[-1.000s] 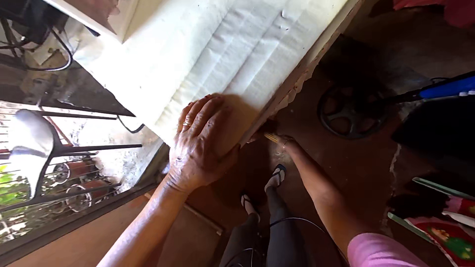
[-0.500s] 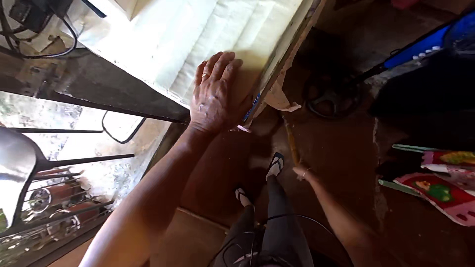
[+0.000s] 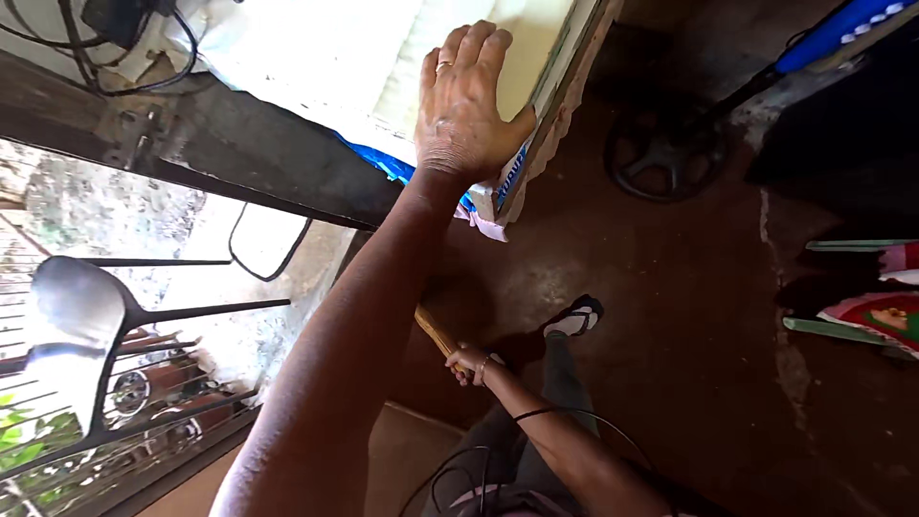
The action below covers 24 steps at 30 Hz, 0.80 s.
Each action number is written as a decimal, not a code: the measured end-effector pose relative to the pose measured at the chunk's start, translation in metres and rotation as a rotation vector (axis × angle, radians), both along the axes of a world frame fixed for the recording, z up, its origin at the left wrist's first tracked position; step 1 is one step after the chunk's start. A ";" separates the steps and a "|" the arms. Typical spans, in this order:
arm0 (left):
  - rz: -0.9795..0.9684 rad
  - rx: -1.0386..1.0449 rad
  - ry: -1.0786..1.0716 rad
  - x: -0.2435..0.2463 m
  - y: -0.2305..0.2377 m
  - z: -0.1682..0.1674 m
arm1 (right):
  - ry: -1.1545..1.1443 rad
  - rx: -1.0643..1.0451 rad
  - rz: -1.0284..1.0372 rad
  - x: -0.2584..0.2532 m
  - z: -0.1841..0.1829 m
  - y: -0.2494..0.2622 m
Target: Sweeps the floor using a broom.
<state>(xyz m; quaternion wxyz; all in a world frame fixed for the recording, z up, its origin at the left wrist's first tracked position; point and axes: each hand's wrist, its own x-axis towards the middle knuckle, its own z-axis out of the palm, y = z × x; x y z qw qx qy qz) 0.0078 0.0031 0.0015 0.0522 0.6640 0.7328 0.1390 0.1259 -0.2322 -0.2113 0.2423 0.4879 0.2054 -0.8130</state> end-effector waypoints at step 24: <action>-0.040 0.044 -0.015 -0.002 0.000 -0.004 | 0.022 0.274 0.183 0.061 0.002 0.091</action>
